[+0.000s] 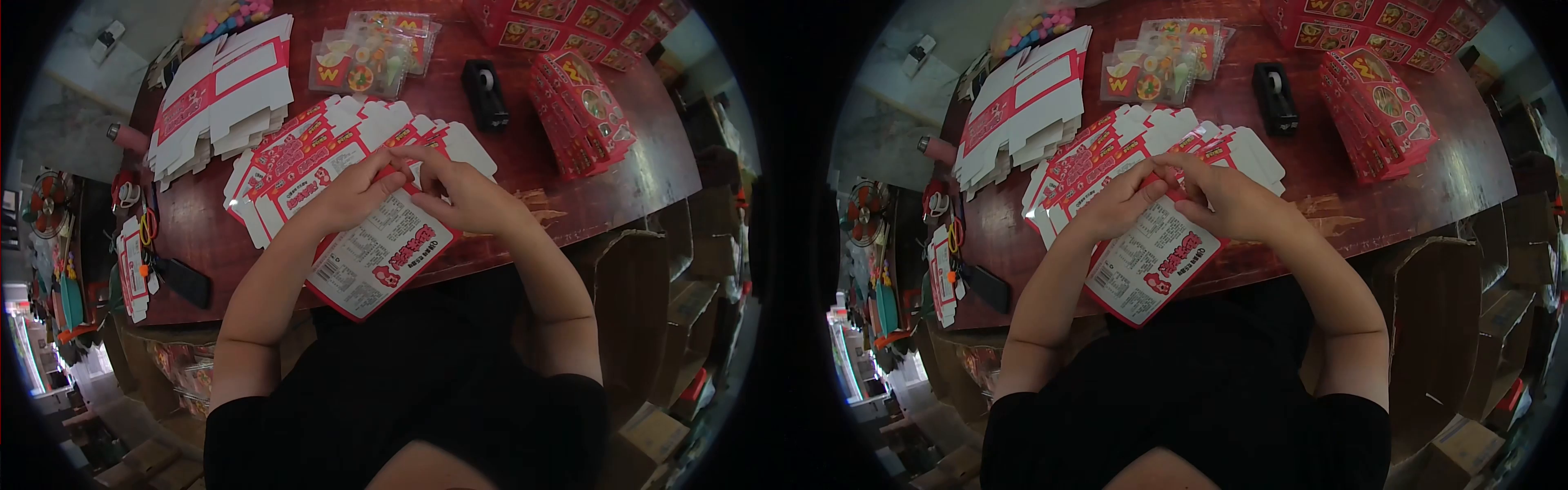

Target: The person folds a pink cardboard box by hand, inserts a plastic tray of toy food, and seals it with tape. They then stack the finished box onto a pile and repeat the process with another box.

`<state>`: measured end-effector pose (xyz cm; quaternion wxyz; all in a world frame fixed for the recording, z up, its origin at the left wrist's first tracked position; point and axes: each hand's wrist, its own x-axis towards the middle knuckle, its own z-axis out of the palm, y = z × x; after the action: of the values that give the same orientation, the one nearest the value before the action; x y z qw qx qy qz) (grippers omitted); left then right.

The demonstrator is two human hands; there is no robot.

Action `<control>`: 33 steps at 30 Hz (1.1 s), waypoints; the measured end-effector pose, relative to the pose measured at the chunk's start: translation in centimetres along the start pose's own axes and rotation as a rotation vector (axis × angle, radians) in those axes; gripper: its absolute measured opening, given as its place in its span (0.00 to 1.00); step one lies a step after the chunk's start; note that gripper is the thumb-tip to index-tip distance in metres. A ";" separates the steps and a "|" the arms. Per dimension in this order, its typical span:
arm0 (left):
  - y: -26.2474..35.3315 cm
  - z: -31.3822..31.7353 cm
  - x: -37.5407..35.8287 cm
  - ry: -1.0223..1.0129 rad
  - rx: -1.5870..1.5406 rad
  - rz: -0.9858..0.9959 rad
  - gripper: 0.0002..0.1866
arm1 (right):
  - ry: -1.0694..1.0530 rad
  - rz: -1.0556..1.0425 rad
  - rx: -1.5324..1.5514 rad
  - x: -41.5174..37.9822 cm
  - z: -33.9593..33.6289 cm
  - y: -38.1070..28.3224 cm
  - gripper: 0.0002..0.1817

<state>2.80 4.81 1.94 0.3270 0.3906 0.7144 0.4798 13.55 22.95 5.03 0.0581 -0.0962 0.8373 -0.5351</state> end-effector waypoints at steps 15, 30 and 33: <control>-1.2 -1.5 -2.2 0.319 -0.212 0.128 0.11 | 1.163 0.047 -0.330 2.3 -7.3 15.1 0.13; -3.9 0.5 -3.7 0.912 -0.696 0.142 0.12 | 1.061 0.191 -0.261 2.3 -9.7 21.5 0.08; -3.6 0.4 -3.3 0.966 -0.716 0.093 0.13 | 1.232 0.025 -0.140 2.0 -7.8 22.1 0.06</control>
<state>3.87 1.24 -1.29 0.0553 0.0248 0.5583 0.8274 7.89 38.42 -11.73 -0.4361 0.2364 0.7513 -0.4354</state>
